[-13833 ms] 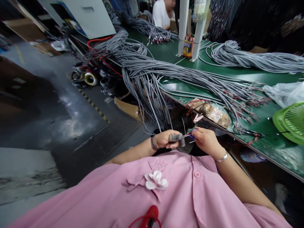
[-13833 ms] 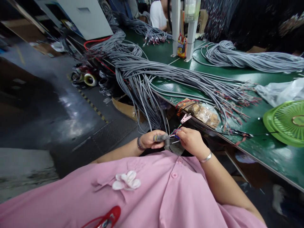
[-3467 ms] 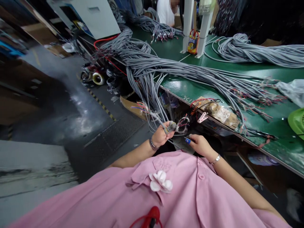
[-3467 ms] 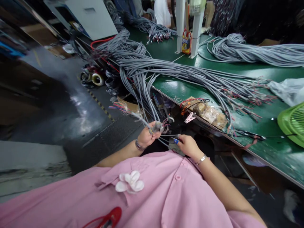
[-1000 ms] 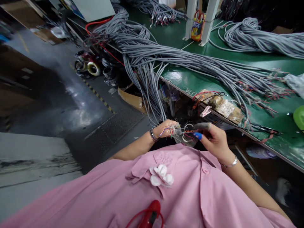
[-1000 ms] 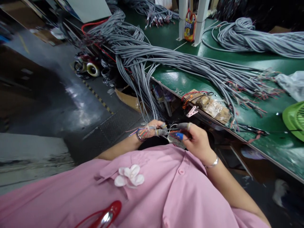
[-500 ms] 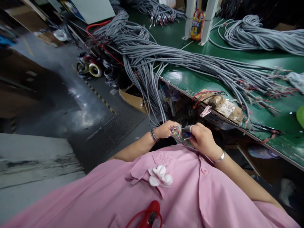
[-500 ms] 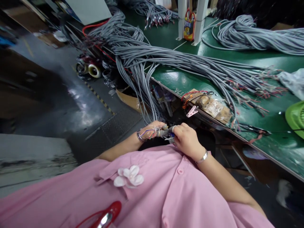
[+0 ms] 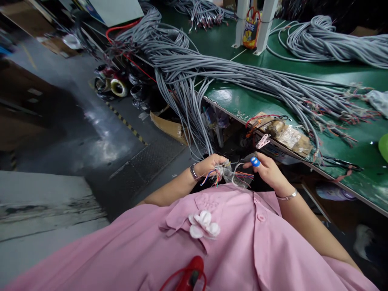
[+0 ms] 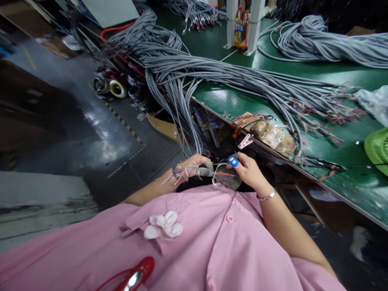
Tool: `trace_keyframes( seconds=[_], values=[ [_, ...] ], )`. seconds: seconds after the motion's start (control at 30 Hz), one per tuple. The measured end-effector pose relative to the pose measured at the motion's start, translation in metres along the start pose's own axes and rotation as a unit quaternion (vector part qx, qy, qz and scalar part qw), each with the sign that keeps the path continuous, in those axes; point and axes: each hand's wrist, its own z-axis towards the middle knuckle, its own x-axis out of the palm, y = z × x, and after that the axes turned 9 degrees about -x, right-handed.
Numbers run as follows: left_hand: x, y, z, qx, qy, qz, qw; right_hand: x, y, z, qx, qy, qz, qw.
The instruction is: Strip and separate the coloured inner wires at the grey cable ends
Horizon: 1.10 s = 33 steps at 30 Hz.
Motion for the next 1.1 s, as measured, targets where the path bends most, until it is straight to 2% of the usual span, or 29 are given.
trace_keyframes(
  seconds=[0.07,0.17,0.4,0.5,0.57,0.7,0.87,0.93,1.03,1.1],
  values=[
    [0.001,0.004,0.004,-0.002,-0.002,-0.014,1.000,0.005,0.005,0.003,0.035,0.068,0.109,0.991],
    [0.003,0.008,0.010,-0.003,-0.005,-0.036,0.999,0.018,0.007,0.007,0.070,0.088,0.189,0.975],
    [0.000,0.004,0.004,-0.030,0.019,-0.039,0.999,0.037,-0.008,0.017,0.060,-0.009,0.154,0.986],
    [0.000,0.001,0.000,-0.026,0.040,-0.019,0.999,0.034,-0.018,0.022,0.055,-0.085,0.119,0.988],
    [0.001,0.000,-0.001,-0.010,0.045,-0.011,0.999,0.028,-0.021,0.022,0.060,-0.094,0.116,0.987],
    [0.000,0.000,0.000,-0.016,0.030,-0.017,0.999,0.013,-0.011,0.013,0.095,-0.026,0.140,0.985],
    [0.001,-0.002,0.001,0.002,0.033,-0.004,0.999,0.011,0.014,0.008,0.106,0.121,0.222,0.962],
    [0.002,-0.004,0.002,0.012,0.028,-0.005,1.000,0.016,0.017,0.010,0.099,0.129,0.223,0.961],
    [0.002,-0.003,0.003,0.009,0.035,-0.009,0.999,0.024,0.013,0.015,0.091,0.101,0.201,0.970],
    [0.000,0.000,0.004,-0.001,0.048,-0.010,0.999,0.028,0.009,0.018,0.103,0.092,0.227,0.964]
  ],
)
